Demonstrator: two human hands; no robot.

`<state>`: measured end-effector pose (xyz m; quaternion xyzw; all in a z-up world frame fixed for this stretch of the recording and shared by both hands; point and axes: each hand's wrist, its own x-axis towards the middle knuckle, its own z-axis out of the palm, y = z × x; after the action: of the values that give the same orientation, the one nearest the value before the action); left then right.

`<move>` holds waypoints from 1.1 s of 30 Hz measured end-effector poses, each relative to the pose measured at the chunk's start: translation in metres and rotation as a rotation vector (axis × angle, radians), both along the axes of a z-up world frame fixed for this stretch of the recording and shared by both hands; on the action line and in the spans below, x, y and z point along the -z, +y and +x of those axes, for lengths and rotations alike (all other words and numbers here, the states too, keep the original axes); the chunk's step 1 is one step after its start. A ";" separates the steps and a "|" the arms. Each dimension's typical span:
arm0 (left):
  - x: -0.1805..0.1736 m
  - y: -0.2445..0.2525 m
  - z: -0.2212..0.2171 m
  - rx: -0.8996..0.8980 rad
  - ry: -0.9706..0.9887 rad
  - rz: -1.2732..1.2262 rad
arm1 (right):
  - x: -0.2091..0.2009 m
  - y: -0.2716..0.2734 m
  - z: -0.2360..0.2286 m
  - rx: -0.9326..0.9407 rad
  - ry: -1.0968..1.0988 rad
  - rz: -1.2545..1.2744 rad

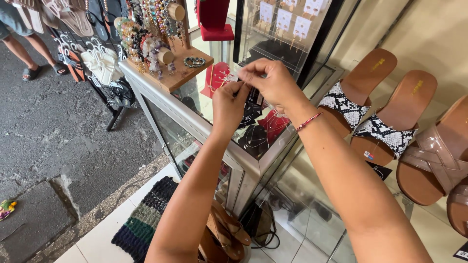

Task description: The person wipes the straps and interior of a sandal with a white cloth, then attaches a price tag to the strap by hand before returning it to the display shelf.

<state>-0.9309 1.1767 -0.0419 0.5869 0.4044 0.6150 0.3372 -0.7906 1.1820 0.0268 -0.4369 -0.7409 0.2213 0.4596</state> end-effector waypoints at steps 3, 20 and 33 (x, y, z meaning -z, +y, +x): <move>-0.005 -0.003 0.002 -0.070 0.097 0.009 | -0.012 -0.003 0.001 0.035 0.179 -0.010; -0.026 0.025 -0.001 -0.203 0.550 -0.115 | -0.025 -0.064 0.045 0.041 0.603 0.256; -0.088 -0.087 -0.007 -0.352 0.209 0.501 | 0.012 -0.152 0.067 0.197 0.539 0.358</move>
<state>-0.9382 1.0900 0.0462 0.6327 0.3684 0.6807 0.0272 -0.7234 1.0298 0.0144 -0.3444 -0.5742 0.1497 0.7275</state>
